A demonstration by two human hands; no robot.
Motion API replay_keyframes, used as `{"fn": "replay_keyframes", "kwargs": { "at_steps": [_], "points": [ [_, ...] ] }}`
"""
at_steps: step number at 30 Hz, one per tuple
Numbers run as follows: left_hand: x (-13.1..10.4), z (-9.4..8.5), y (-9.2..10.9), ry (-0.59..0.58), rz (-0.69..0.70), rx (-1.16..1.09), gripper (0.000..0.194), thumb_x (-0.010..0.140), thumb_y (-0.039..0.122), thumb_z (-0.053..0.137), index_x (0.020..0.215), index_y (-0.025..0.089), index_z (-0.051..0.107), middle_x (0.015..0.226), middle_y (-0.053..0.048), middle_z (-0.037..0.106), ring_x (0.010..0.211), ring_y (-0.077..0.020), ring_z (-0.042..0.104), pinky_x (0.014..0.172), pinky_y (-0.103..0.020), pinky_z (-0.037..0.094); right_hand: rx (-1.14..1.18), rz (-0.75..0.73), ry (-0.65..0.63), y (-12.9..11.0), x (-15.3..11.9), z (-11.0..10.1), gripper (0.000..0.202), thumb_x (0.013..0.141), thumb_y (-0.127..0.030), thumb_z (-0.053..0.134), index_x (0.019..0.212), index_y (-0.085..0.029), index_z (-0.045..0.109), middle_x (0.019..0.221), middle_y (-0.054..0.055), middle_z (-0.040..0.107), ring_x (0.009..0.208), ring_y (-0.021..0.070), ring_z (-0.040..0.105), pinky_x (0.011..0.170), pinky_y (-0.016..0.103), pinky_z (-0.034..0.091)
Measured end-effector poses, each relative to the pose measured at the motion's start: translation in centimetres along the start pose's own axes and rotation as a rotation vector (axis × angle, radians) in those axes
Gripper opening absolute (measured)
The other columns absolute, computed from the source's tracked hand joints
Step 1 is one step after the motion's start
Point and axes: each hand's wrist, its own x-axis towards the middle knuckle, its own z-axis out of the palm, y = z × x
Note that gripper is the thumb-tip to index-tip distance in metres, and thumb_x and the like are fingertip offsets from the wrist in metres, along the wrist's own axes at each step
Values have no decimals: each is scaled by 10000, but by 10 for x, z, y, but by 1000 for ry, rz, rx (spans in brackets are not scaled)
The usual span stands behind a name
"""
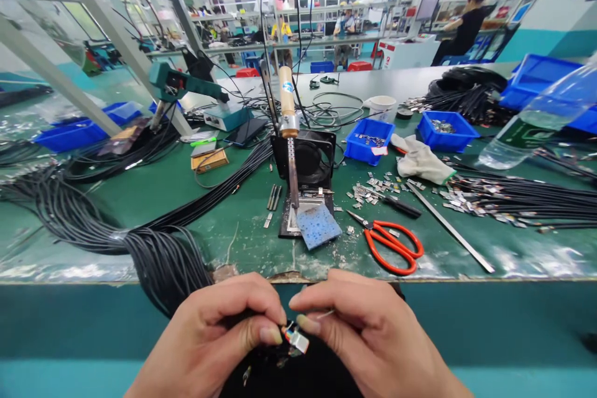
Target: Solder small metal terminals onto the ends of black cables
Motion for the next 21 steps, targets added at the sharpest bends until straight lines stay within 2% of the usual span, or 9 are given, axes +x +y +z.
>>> {"fn": "replay_keyframes", "kwargs": {
  "at_steps": [4, 8, 13, 16, 21],
  "points": [
    [6, 2, 6, 51, 30, -11, 134, 873, 288, 756, 764, 233, 813, 718, -29, 733, 731, -209, 640, 743, -308, 515, -193, -284, 42, 2, -1, -2, 249, 935, -117, 663, 1098, -283, 754, 689, -42, 677, 602, 106, 664, 551, 181, 515],
    [18, 6, 17, 92, 48, -28, 155, 859, 373, 770, 805, 235, 818, 686, -34, 717, 747, -228, 651, 710, -311, 526, -272, -421, 13, -4, 2, -5, 267, 938, -47, 586, 1080, -205, 748, 669, -23, 628, 554, 102, 611, 488, 183, 466],
    [17, 6, 14, 77, 52, -26, 155, 855, 369, 777, 789, 233, 813, 681, -31, 716, 740, -226, 657, 701, -306, 521, -338, -439, -32, -8, 2, -6, 317, 945, -24, 529, 1091, -213, 738, 667, -24, 584, 553, 106, 582, 495, 198, 444],
    [8, 3, 5, 29, 51, -3, 143, 871, 293, 765, 748, 227, 798, 702, -23, 727, 729, -210, 661, 711, -294, 509, -404, -446, -55, -7, 0, -8, 331, 951, -29, 502, 1084, -238, 721, 670, -27, 576, 570, 116, 596, 523, 207, 466],
    [1, 0, -2, -89, 69, 91, 201, 923, 146, 686, 747, 201, 765, 763, -6, 744, 736, -162, 668, 709, -247, 479, -556, -465, -247, -12, 0, -21, 414, 922, 11, 417, 1106, -227, 702, 735, 3, 637, 635, 156, 651, 592, 268, 528]
  ]
}}
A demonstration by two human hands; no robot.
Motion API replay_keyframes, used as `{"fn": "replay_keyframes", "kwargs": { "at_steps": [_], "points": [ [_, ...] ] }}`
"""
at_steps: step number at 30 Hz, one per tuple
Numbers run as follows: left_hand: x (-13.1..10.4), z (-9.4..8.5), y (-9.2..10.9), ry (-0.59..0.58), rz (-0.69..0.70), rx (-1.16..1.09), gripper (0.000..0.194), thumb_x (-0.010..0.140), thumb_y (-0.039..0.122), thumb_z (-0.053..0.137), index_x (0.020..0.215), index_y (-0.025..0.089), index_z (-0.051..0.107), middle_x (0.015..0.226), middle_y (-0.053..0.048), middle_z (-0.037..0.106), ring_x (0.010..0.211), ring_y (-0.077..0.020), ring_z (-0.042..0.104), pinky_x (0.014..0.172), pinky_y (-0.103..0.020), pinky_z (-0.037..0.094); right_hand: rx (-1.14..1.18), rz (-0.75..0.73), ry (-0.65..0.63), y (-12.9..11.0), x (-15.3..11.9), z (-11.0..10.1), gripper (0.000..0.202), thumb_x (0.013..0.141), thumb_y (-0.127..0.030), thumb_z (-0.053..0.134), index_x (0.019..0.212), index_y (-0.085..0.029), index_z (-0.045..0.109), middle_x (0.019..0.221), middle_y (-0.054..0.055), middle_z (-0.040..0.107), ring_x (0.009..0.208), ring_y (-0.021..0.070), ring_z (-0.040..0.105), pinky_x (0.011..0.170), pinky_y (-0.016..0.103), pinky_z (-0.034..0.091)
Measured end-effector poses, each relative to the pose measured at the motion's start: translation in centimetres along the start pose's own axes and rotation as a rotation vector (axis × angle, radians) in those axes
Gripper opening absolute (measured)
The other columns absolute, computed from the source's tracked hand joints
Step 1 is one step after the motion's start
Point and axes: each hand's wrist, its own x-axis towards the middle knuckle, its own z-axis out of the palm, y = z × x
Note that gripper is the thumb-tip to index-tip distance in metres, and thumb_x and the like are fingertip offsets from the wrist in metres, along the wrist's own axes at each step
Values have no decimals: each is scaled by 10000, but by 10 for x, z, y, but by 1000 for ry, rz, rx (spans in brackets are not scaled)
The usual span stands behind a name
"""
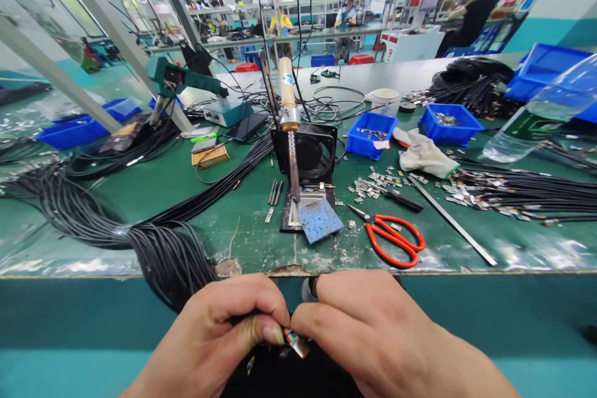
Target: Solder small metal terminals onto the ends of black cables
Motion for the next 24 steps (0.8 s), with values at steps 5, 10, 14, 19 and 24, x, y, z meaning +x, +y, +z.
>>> {"fn": "replay_keyframes", "kwargs": {
  "at_steps": [5, 10, 14, 19, 24],
  "points": [
    [2, 1, -5, -74, 207, 263, 241, 953, 55, 550, 830, 181, 713, 810, -22, 736, 745, -150, 658, 696, -234, 483, -147, -192, -114, -1, 15, -21, 384, 964, -62, 379, 977, -210, 733, 803, 68, 742, 648, 205, 668, 549, 333, 514],
    [2, 10, -15, -49, 327, 584, 299, 986, 57, 437, 892, 140, 708, 873, -107, 722, 806, -228, 665, 736, -323, 535, -431, -311, -249, -8, 35, -19, 340, 847, -25, 442, 779, -174, 740, 738, 100, 729, 537, 222, 601, 406, 384, 433],
    [-1, 17, -22, 24, 327, 594, 268, 1007, 82, 446, 914, 128, 693, 834, -107, 681, 774, -227, 648, 716, -331, 541, -395, -196, -137, -4, 27, -10, 384, 872, -24, 403, 805, -179, 748, 730, 99, 743, 539, 213, 633, 423, 365, 488],
    [-3, 14, -25, 110, 253, 365, 204, 1014, 118, 493, 922, 165, 669, 846, -61, 645, 770, -174, 626, 710, -267, 513, -1, 307, 165, 7, 3, 4, 228, 1020, -224, 527, 1140, -225, 721, 881, 40, 797, 700, 182, 757, 563, 272, 605],
    [1, 10, -18, 141, 25, 167, 180, 989, 283, 620, 850, 193, 689, 805, -24, 641, 733, -168, 593, 684, -270, 469, 520, 658, 146, -2, 5, 24, 219, 1013, -370, 568, 917, -275, 740, 776, -29, 767, 699, 158, 767, 613, 223, 617]
  ]
}}
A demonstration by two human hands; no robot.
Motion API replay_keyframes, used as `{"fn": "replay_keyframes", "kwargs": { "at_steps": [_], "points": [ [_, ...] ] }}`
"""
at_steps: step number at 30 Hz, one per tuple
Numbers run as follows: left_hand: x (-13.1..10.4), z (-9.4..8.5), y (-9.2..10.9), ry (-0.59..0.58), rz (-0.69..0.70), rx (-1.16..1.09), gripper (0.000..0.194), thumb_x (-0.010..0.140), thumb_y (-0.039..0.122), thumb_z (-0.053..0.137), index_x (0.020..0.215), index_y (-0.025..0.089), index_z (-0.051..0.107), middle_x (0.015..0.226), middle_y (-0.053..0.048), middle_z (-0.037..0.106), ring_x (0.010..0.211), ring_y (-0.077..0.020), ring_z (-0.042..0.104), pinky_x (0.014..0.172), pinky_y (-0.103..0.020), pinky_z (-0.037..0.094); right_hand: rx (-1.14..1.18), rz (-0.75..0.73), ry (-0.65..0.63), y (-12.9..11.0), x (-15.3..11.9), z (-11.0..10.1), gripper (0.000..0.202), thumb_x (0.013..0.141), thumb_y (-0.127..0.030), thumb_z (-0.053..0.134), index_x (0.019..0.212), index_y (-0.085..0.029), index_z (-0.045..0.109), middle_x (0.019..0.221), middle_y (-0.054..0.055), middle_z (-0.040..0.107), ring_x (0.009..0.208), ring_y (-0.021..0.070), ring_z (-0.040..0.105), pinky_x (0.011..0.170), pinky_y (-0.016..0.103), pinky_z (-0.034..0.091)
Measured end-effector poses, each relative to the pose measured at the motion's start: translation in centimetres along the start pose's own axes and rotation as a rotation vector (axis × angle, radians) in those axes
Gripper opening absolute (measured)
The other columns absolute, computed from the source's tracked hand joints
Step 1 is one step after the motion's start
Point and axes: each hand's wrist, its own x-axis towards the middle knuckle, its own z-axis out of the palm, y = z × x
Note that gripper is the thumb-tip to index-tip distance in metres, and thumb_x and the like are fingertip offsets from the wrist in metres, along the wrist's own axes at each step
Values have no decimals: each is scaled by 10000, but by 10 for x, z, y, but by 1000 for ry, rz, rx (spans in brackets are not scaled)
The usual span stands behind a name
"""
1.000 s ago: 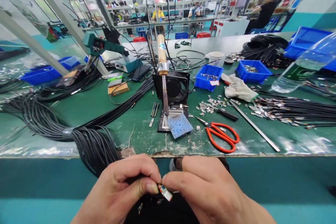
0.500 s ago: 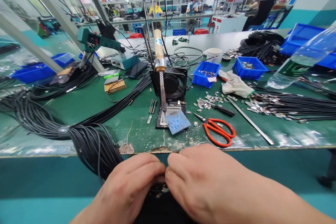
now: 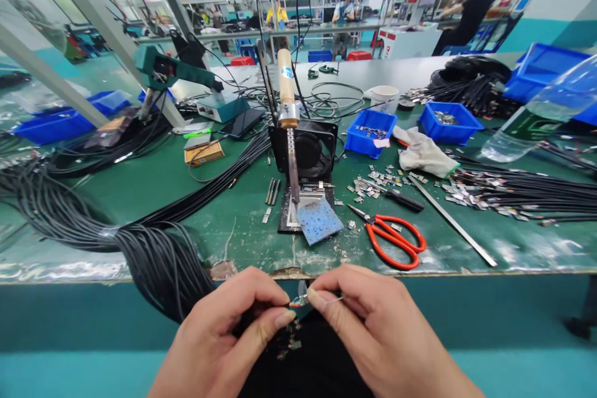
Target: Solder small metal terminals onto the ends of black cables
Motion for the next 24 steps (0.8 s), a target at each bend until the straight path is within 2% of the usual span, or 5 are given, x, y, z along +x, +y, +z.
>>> {"fn": "replay_keyframes", "kwargs": {
  "at_steps": [4, 7, 15, 24],
  "points": [
    [5, -3, 8, -56, -290, -264, 203, 944, 383, 682, 879, 192, 706, 773, 3, 627, 715, -163, 536, 657, -264, 432, 124, 87, 10, -3, 1, 12, 284, 982, -436, 570, 841, -248, 730, 695, -7, 726, 681, 184, 764, 595, 229, 616],
    [7, -5, 11, -121, -384, -426, 228, 935, 394, 692, 909, 169, 719, 776, 9, 625, 730, -153, 501, 666, -254, 401, 154, 86, 25, -3, 0, 14, 237, 964, -411, 603, 840, -253, 730, 739, -7, 758, 658, 157, 740, 590, 194, 596],
    [8, -4, 4, -106, -460, -603, 253, 879, 389, 784, 868, 146, 713, 764, 19, 624, 715, -128, 475, 653, -234, 354, 182, 134, 24, -2, 1, 16, 246, 949, -436, 623, 832, -251, 736, 738, -3, 757, 668, 151, 742, 602, 169, 587],
    [14, -4, 4, -81, -415, -607, 183, 853, 329, 804, 820, 150, 786, 788, -7, 700, 748, -144, 531, 695, -240, 391, 166, 95, 49, 0, -1, 15, 234, 952, -422, 630, 824, -258, 737, 725, -10, 756, 638, 135, 731, 584, 151, 576]
  ]
}}
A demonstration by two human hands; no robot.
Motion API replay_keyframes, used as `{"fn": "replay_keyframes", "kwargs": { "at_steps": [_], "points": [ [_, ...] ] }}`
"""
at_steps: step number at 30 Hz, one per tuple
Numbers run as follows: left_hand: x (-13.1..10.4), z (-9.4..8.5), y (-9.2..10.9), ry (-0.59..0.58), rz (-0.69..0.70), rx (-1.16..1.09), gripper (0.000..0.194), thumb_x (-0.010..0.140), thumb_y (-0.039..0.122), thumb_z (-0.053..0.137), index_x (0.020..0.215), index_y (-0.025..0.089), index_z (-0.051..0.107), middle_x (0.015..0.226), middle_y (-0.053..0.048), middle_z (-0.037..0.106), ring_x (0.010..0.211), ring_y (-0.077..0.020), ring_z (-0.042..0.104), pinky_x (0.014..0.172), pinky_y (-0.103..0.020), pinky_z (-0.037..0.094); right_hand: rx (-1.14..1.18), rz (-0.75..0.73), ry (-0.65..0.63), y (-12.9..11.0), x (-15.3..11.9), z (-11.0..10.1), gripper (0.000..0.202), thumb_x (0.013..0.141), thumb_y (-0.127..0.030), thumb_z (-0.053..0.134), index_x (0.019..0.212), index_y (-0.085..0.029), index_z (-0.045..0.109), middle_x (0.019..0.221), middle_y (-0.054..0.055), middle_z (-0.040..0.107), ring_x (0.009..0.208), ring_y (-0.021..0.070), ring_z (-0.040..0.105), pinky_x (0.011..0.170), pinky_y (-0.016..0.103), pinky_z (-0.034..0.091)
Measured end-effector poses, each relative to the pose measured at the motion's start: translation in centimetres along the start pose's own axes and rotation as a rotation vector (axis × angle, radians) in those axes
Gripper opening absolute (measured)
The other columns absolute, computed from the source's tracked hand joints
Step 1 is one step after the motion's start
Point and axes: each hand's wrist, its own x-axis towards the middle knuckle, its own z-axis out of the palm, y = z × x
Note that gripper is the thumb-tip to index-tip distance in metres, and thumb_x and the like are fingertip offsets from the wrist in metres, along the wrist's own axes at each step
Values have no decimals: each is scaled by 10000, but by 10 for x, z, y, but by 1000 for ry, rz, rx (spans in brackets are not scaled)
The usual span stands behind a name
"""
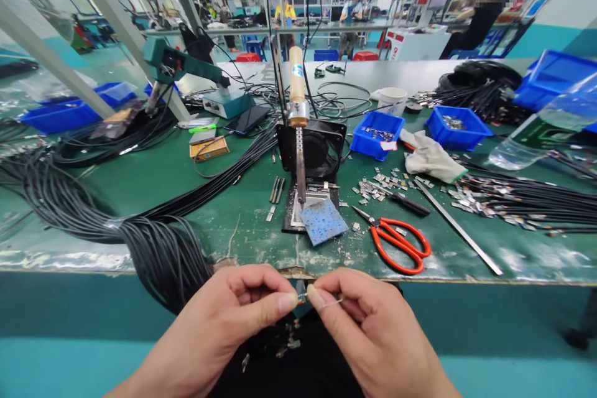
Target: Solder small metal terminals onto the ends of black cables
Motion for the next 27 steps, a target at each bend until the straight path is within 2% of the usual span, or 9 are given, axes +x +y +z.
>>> {"fn": "replay_keyframes", "kwargs": {
  "at_steps": [9, 15, 23, 27],
  "points": [
    [4, -1, 1, -24, -39, -125, 124, 813, 266, 847, 840, 152, 805, 796, -3, 722, 721, -116, 526, 674, -208, 379, 80, 46, 3, 1, 5, 1, 234, 937, -427, 632, 833, -242, 732, 747, 8, 750, 694, 158, 743, 620, 175, 591],
    [3, -3, 1, -22, -55, -125, 161, 781, 294, 877, 811, 151, 809, 785, -8, 711, 742, -128, 532, 699, -218, 392, 64, 73, -15, 4, 2, 1, 277, 945, -473, 625, 831, -241, 724, 726, 5, 718, 676, 154, 714, 603, 190, 569],
    [5, -2, 0, -19, -38, -62, 158, 809, 309, 838, 802, 153, 811, 775, -17, 701, 755, -149, 532, 713, -247, 394, 83, 140, -106, 9, 0, -3, 273, 992, -481, 591, 908, -256, 719, 822, -9, 725, 778, 145, 697, 699, 193, 550],
    [5, -2, 1, -21, -26, -51, 152, 805, 300, 832, 786, 152, 799, 764, -14, 684, 755, -152, 524, 711, -256, 388, 92, 148, -94, 8, 2, -2, 250, 964, -469, 629, 882, -252, 722, 804, -11, 724, 759, 142, 692, 686, 188, 545]
  ]
}}
